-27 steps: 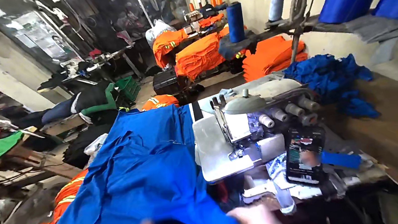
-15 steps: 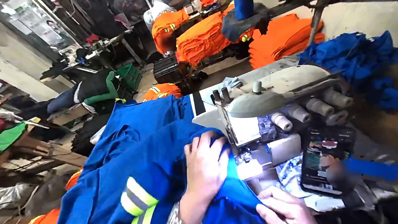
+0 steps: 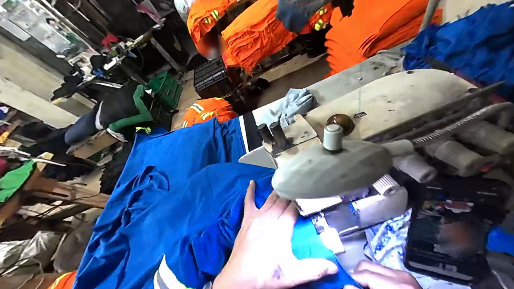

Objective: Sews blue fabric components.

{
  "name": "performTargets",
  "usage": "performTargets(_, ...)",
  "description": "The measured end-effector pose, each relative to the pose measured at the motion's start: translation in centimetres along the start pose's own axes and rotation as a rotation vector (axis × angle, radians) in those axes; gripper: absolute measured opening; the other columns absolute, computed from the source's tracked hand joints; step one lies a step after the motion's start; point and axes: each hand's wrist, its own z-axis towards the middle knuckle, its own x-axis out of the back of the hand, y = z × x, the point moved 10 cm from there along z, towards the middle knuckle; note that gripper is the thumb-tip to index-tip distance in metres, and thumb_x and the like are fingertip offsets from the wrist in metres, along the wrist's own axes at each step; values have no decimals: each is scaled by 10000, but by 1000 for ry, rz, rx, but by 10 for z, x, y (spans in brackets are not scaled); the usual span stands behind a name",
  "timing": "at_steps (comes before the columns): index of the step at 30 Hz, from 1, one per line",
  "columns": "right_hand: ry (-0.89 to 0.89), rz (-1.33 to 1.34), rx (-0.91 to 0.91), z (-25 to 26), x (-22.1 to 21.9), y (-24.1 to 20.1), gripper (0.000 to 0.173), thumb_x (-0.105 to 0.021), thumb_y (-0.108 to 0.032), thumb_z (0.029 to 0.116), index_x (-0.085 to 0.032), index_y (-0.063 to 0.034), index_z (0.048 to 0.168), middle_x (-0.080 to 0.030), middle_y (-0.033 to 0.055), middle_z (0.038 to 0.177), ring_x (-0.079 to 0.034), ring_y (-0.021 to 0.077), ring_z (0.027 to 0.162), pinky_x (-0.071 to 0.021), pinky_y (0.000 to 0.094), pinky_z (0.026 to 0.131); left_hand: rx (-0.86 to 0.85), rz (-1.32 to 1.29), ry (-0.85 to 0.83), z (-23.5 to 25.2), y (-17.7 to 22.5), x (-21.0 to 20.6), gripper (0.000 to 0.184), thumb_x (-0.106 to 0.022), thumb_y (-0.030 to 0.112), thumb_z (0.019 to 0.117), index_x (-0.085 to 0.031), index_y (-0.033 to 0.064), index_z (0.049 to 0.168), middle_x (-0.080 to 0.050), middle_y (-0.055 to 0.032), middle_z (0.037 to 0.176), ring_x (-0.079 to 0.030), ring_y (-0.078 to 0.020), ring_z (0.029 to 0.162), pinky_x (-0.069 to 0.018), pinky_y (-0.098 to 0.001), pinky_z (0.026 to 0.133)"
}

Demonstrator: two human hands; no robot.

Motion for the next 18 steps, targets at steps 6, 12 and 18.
performTargets(6, -30, -13, -6, -45, 55, -10, 318, -618, -348, 1031, -736, -101, 1194, -738, 24, 1039, -692, 43, 837, -609, 230, 735, -108, -142, 152, -59, 21, 70, 909, -452, 818, 892, -530, 148, 1502, -485, -36, 1576, -417, -235, 1479, -222, -685, 1210)
performTargets(12, -210, -273, -478, -181, 132, 39, 283, -725, -360, 928, -771, -86, 978, -733, 24, 929, -680, 71, 804, -592, 279, 746, 14, -933, -147, -165, 98, -18, 414, -618, 411, 1005, -729, 64, 1201, -751, -97, 1065, -706, -174, 981, -575, -414, 902)
performTargets(18, -486, -362, -618, -213, 74, 87, 297, -753, -348, 919, -751, -57, 981, -674, 133, 1049, -652, 256, 973, -546, 462, 886, -30, -816, -585, -142, 180, -232, 338, -626, 334, 1000, -720, 9, 1007, -723, -169, 982, -699, -339, 982, -535, -587, 921)
